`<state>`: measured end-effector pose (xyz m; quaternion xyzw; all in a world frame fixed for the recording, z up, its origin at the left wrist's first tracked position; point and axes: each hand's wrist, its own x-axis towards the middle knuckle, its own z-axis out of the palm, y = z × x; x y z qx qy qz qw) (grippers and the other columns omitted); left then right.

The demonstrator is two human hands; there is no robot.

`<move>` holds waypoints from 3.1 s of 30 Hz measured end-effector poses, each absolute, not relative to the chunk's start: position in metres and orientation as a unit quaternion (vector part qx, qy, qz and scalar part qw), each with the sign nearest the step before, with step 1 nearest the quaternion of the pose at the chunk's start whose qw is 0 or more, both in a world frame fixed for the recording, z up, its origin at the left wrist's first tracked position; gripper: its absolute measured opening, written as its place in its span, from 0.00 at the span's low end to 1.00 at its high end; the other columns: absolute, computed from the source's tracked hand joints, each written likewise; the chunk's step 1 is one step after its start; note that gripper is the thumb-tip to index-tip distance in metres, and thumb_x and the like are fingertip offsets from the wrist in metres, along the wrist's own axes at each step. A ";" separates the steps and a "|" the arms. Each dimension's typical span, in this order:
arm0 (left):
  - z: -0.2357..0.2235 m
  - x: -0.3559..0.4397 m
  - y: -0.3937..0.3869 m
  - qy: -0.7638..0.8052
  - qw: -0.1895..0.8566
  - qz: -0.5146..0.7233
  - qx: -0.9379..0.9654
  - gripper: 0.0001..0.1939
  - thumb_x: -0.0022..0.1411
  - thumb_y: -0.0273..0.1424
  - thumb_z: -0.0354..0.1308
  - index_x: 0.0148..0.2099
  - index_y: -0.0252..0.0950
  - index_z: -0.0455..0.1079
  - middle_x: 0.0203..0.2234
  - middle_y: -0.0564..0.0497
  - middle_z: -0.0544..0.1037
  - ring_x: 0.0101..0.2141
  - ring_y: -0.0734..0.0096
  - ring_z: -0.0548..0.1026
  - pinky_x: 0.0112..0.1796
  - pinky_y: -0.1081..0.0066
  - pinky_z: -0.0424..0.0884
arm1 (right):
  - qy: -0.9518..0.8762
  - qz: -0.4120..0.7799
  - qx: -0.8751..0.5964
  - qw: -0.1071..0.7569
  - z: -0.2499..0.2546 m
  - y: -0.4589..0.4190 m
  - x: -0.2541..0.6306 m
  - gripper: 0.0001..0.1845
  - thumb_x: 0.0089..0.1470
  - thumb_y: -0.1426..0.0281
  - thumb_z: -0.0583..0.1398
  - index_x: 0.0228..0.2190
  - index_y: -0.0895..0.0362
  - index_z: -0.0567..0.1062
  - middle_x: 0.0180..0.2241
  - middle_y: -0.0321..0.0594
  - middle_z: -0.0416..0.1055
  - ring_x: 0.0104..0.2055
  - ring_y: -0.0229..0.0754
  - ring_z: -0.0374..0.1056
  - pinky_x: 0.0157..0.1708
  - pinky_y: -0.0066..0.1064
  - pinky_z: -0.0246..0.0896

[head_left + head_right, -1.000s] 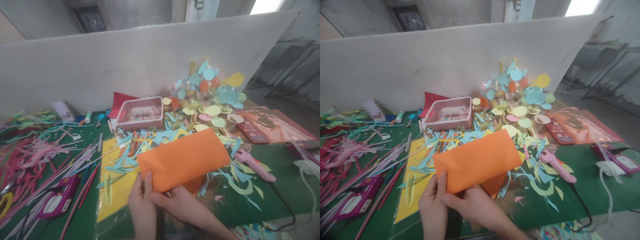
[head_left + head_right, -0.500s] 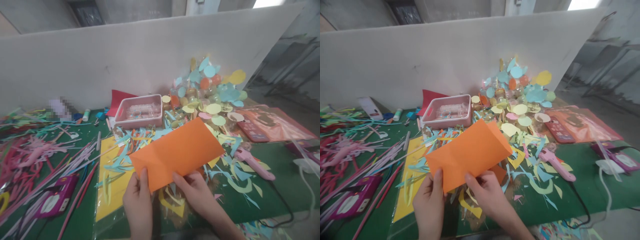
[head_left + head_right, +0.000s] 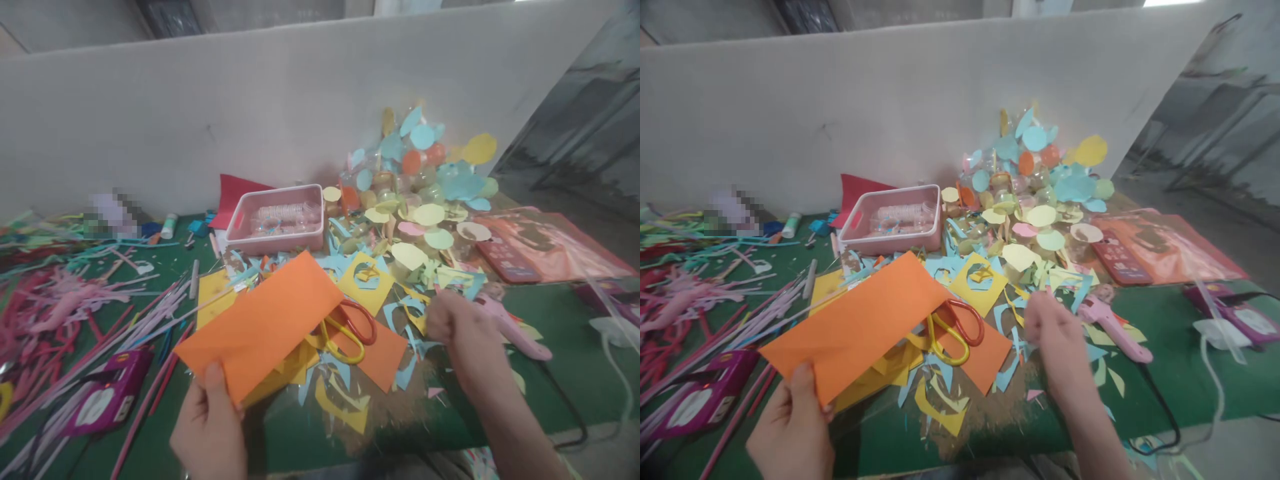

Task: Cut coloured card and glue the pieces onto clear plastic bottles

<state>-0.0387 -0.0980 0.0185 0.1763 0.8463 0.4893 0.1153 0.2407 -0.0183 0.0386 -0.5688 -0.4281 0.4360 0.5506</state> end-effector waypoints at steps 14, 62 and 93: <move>0.027 0.022 -0.098 0.740 0.170 0.540 0.363 0.15 0.57 0.46 0.54 0.34 0.39 0.69 0.28 0.50 0.76 0.31 0.66 0.74 0.34 0.72 0.68 | -0.395 0.626 -0.486 0.465 0.019 -0.034 0.189 0.17 0.59 0.52 0.57 0.34 0.53 0.69 0.28 0.34 0.67 0.33 0.42 0.66 0.40 0.33 0.64; 0.026 -0.053 -0.091 0.745 0.311 0.479 0.344 0.31 0.46 0.56 0.63 0.45 0.40 0.70 0.42 0.47 0.78 0.46 0.56 0.76 0.44 0.65 0.74 | -0.458 0.607 -0.487 0.430 0.030 -0.023 0.192 0.22 0.57 0.53 0.57 0.45 0.55 0.73 0.39 0.41 0.77 0.39 0.44 0.72 0.37 0.30 0.67; 0.046 -0.064 -0.104 0.825 0.064 0.525 0.200 0.25 0.58 0.47 0.60 0.54 0.43 0.73 0.47 0.50 0.79 0.53 0.51 0.73 0.58 0.53 0.64 | -0.752 0.158 -0.632 0.101 0.013 -0.002 0.148 0.11 0.54 0.79 0.54 0.40 0.61 0.71 0.40 0.52 0.73 0.44 0.54 0.71 0.40 0.39 0.63</move>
